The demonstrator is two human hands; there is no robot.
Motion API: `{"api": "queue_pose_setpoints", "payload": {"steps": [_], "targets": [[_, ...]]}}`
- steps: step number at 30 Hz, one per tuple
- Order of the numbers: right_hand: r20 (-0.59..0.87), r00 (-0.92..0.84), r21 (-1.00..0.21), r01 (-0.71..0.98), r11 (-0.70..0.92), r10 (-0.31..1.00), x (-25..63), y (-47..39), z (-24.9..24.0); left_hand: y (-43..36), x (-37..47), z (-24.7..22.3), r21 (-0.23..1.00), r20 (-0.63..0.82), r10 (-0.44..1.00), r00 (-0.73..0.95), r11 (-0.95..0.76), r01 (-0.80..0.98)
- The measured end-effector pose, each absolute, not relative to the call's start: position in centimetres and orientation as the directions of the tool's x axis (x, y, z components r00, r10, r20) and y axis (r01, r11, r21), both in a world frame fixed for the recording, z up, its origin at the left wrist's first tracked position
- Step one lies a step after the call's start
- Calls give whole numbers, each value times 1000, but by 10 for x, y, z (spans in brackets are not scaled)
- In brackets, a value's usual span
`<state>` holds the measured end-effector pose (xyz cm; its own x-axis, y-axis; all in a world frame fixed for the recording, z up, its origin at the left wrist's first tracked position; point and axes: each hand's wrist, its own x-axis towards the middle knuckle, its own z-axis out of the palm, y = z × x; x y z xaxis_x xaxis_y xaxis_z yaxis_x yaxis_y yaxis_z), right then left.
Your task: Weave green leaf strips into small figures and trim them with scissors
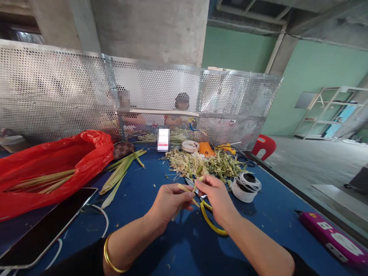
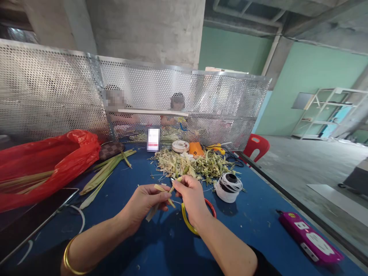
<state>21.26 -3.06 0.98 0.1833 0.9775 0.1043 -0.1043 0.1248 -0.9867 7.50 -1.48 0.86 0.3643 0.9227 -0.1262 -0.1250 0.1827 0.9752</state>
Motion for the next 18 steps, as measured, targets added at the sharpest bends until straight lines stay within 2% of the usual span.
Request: {"api": "queue_pose_setpoints", "payload": {"steps": [7, 14, 18], "targets": [[117, 290, -975, -147, 165, 950, 208, -30, 4, -17, 75, 9, 970, -156, 920, 360, 211, -120], [155, 229, -983, -56, 172, 961, 211, -30, 6, -17, 76, 11, 956, -211, 892, 401, 274, -107], [162, 245, -983, -43, 178, 956, 208, -30, 0, -20, 79, 9, 972, -169, 910, 380, 218, -90]]}}
